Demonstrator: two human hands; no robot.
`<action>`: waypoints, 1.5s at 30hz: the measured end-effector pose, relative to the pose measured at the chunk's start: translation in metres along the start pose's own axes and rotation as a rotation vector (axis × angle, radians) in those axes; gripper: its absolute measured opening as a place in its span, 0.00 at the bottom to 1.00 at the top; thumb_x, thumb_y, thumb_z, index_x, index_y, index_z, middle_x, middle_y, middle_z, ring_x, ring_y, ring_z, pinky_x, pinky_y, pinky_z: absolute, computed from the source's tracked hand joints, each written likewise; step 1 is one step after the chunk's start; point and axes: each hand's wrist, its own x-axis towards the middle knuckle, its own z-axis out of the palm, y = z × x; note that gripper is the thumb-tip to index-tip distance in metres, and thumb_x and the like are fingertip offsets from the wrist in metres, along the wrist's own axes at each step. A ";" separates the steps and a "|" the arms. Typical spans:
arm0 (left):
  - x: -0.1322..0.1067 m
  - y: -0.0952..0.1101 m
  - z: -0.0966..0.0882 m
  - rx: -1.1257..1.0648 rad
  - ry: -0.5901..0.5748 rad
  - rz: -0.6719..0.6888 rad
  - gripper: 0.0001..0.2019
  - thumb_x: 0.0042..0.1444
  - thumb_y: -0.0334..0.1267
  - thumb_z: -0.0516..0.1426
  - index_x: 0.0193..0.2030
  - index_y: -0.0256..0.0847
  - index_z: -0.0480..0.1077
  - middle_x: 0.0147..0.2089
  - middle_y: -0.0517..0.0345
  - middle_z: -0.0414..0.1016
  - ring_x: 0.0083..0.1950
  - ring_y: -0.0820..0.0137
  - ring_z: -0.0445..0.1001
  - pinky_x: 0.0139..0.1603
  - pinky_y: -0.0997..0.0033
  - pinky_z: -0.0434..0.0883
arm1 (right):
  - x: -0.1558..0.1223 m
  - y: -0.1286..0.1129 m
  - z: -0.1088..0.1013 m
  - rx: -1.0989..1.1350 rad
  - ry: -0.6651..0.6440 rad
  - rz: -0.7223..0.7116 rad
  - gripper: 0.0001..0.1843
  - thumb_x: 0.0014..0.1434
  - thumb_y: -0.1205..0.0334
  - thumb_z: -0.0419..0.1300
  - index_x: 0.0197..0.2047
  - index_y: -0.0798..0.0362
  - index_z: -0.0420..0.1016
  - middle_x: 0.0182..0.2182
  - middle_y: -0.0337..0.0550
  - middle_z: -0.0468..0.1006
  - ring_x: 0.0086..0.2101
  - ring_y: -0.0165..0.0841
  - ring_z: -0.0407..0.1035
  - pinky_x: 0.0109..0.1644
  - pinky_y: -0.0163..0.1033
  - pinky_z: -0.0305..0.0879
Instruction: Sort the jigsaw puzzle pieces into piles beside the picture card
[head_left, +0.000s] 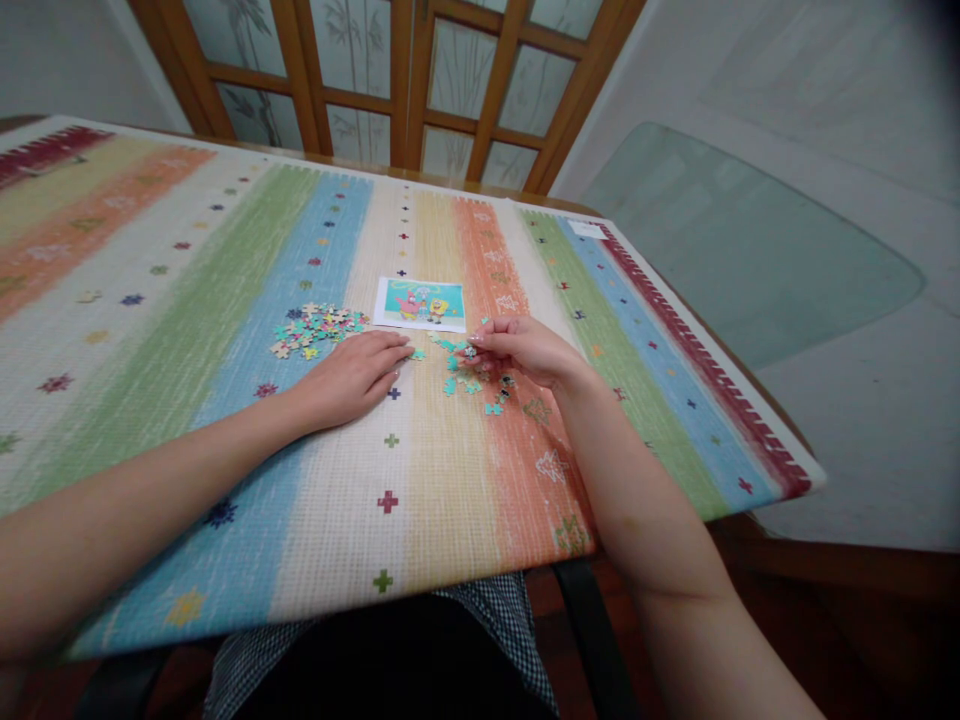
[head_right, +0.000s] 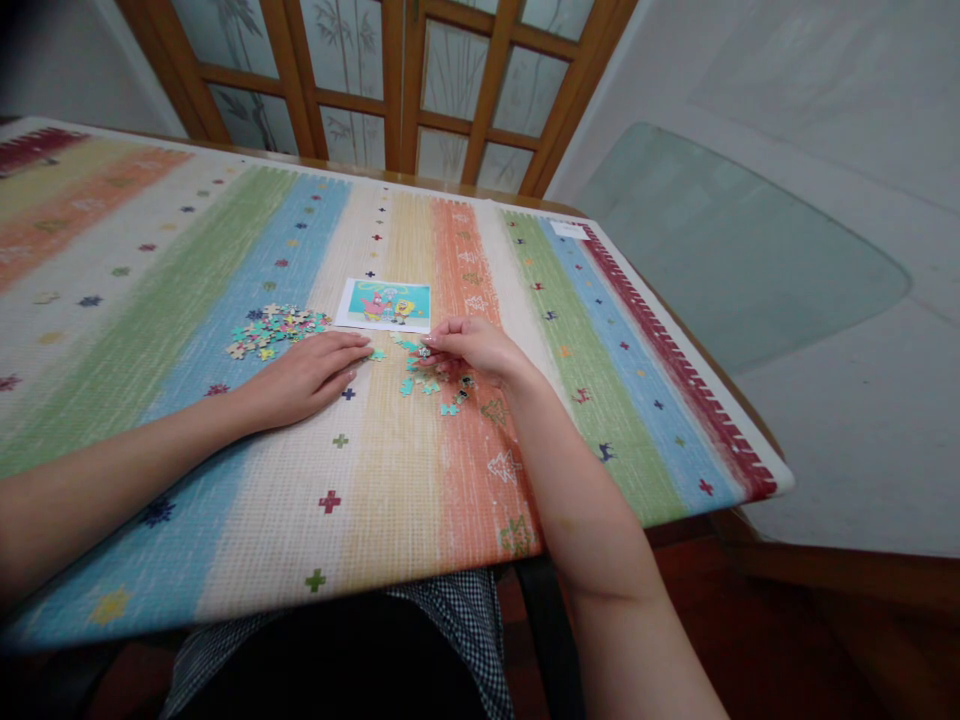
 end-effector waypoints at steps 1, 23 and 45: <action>0.000 0.000 0.000 -0.006 0.001 -0.002 0.21 0.73 0.40 0.46 0.67 0.39 0.69 0.68 0.44 0.71 0.71 0.58 0.66 0.74 0.49 0.62 | 0.000 0.000 0.000 -0.006 0.004 -0.003 0.13 0.56 0.61 0.74 0.29 0.52 0.74 0.29 0.45 0.84 0.26 0.27 0.74 0.27 0.31 0.68; 0.000 0.000 -0.001 -0.006 -0.008 -0.001 0.22 0.73 0.40 0.46 0.67 0.38 0.68 0.69 0.44 0.70 0.72 0.57 0.65 0.74 0.48 0.62 | 0.020 0.016 -0.047 -0.328 0.600 -0.359 0.19 0.52 0.42 0.69 0.31 0.50 0.73 0.29 0.40 0.76 0.33 0.33 0.68 0.40 0.41 0.62; -0.001 -0.002 0.002 0.018 -0.007 0.014 0.21 0.73 0.39 0.47 0.66 0.36 0.69 0.69 0.43 0.70 0.72 0.57 0.65 0.74 0.49 0.62 | 0.037 0.037 -0.058 -0.985 0.686 -0.362 0.10 0.58 0.60 0.66 0.40 0.53 0.87 0.35 0.48 0.80 0.38 0.40 0.72 0.46 0.44 0.65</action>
